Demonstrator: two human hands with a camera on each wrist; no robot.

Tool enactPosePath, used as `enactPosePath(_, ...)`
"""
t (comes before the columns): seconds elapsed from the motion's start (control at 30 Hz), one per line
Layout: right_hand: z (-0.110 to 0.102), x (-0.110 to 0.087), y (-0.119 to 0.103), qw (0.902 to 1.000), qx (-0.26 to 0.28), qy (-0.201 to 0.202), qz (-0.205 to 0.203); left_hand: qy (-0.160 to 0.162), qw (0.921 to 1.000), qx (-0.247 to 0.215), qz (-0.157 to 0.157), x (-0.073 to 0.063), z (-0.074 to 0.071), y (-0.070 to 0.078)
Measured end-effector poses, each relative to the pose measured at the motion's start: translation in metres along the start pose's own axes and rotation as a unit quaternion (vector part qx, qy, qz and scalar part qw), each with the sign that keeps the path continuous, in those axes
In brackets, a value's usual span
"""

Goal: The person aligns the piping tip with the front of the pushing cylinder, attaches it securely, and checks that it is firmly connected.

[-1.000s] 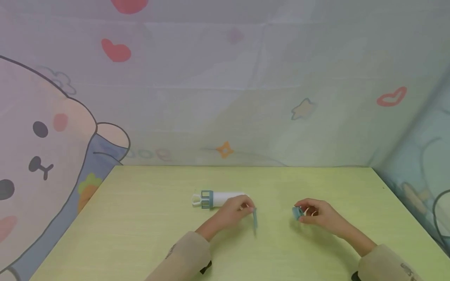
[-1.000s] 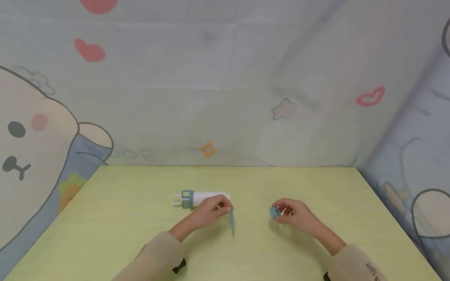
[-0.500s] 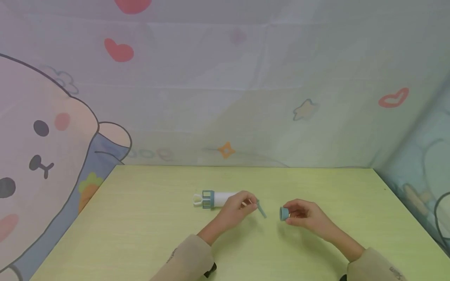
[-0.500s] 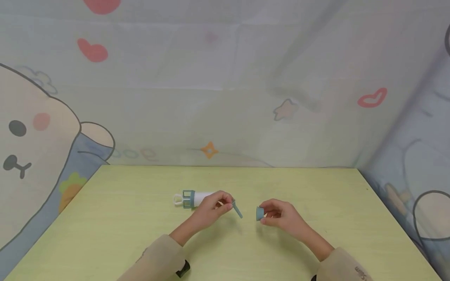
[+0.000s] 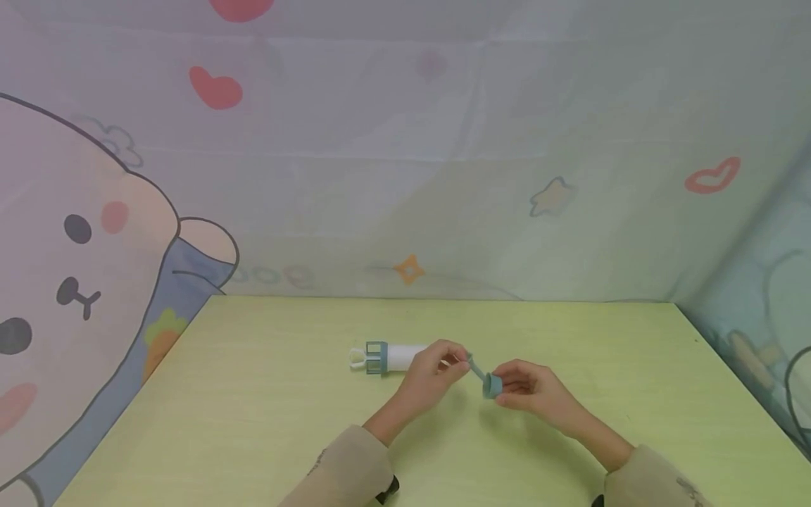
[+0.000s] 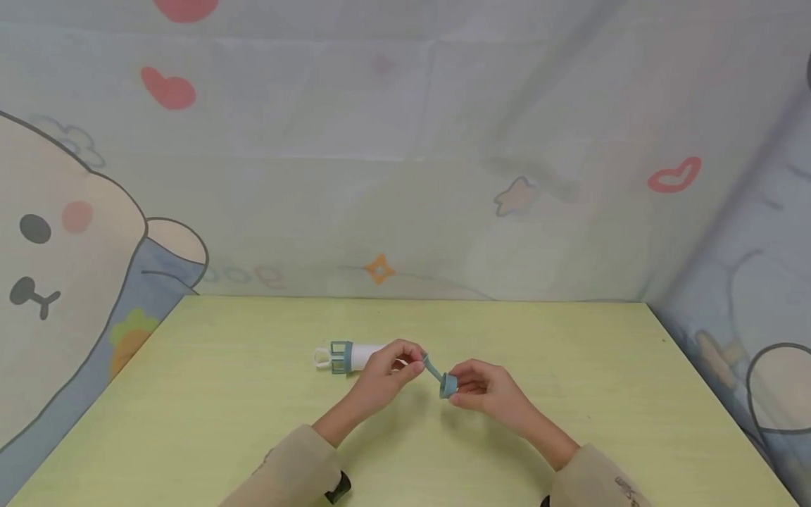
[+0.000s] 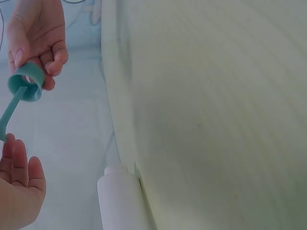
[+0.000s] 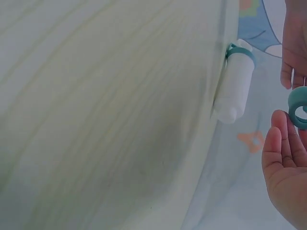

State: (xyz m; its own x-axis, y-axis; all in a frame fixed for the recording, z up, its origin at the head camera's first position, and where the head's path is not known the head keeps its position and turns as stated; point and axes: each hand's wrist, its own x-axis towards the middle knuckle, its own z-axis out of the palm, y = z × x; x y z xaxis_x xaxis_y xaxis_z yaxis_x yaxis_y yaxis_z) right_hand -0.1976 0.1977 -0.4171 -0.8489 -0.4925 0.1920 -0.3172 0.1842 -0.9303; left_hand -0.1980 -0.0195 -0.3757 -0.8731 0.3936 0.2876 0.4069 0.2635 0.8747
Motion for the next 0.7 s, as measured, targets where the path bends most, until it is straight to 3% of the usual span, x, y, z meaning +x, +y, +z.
enactPosePath(0.23,0.006,0.005,-0.002,0.9999,0.009,0.001,-0.004,-0.003,1.0000,-0.001,-0.005,0.007,0.013,-0.032)
enactPosePath(0.7,0.008,0.009,-0.003,0.9999,0.007,0.013,0.005,-0.041,0.9979,0.049,0.009,0.003,0.016,-0.043)
